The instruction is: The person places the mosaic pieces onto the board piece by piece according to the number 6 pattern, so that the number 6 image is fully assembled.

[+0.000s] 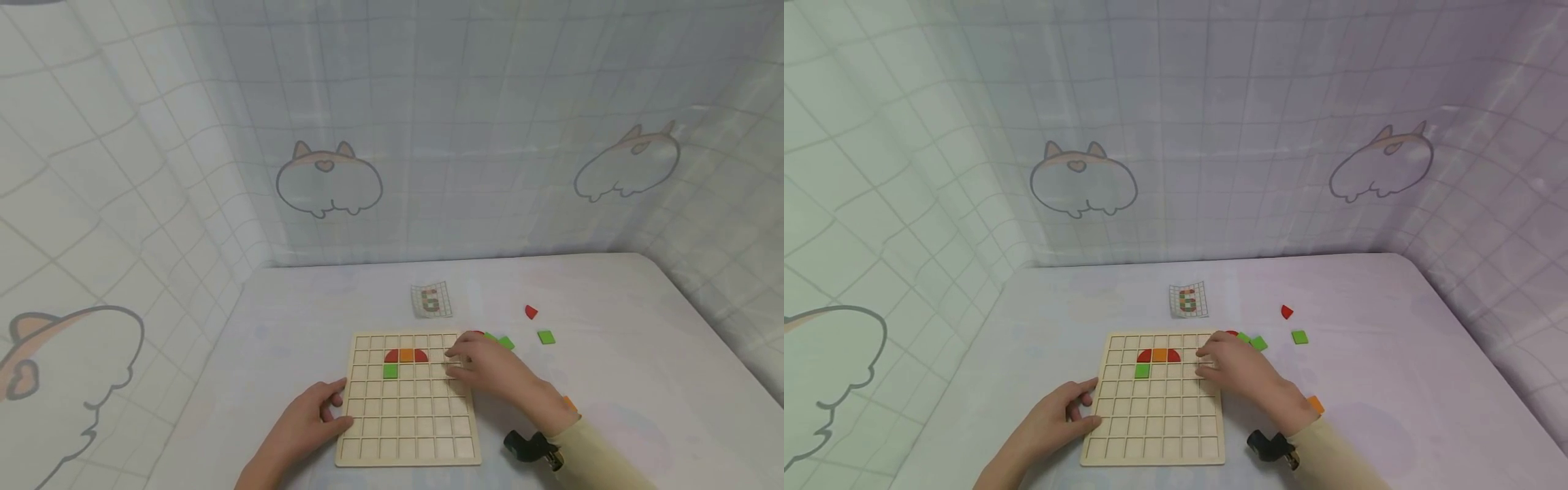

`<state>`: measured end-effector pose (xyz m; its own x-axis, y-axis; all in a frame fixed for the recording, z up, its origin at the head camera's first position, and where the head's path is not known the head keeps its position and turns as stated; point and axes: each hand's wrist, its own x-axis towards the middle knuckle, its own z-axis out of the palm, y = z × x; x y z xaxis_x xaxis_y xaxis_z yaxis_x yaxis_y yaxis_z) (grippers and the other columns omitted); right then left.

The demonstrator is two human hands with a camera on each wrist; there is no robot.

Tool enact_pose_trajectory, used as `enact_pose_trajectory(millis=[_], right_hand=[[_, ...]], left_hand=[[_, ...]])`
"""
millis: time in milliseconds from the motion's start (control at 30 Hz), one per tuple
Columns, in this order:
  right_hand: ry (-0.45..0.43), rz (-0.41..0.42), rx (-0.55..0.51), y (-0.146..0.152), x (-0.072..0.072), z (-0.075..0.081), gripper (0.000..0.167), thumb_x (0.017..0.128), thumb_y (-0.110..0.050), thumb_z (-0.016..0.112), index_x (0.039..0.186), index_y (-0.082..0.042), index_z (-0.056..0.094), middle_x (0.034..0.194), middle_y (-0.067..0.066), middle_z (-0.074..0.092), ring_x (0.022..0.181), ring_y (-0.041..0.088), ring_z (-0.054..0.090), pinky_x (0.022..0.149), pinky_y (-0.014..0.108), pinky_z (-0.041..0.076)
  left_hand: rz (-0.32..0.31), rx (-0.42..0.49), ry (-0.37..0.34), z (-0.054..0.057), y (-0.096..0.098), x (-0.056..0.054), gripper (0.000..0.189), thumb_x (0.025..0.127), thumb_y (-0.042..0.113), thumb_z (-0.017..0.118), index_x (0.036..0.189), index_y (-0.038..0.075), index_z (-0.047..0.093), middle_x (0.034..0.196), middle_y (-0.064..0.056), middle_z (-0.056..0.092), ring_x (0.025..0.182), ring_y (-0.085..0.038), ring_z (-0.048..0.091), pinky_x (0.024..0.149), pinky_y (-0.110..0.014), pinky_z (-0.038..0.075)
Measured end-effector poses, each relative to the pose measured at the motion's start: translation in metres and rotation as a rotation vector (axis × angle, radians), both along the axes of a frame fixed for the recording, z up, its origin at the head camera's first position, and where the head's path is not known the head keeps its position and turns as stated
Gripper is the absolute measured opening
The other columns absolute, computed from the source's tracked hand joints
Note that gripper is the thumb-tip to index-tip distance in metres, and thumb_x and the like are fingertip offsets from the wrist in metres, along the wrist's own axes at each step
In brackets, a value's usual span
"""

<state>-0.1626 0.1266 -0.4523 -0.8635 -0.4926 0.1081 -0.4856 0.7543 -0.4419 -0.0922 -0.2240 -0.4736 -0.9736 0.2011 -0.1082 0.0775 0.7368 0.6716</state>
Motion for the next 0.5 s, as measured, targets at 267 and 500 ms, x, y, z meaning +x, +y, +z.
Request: enact_pose_trajectory(millis=[267, 500], right_hand=[[0.013, -0.088, -0.015, 0.038, 0.014, -0.008, 0.029, 0.081, -0.031, 0.082, 0.107, -0.02, 0.076, 0.102, -0.013, 0.063, 0.084, 0.005, 0.058, 0.075, 0.026, 0.051], [-0.02, -0.141, -0.038, 0.058, 0.024, -0.006, 0.031, 0.081, -0.029, 0.083, 0.109, -0.02, 0.075, 0.103, -0.013, 0.062, 0.086, 0.005, 0.058, 0.074, 0.028, 0.051]], left_hand=[[-0.002, -0.001, 0.002, -0.001, -0.001, 0.0, 0.072, 0.077, 0.033, 0.084, 0.137, 0.003, 0.057, 0.093, 0.007, 0.054, 0.068, -0.007, 0.05, 0.059, -0.025, 0.042], [0.005, -0.008, -0.009, -0.003, -0.001, -0.001, 0.073, 0.077, 0.034, 0.084, 0.137, 0.004, 0.058, 0.093, 0.008, 0.054, 0.068, -0.007, 0.049, 0.059, -0.025, 0.042]])
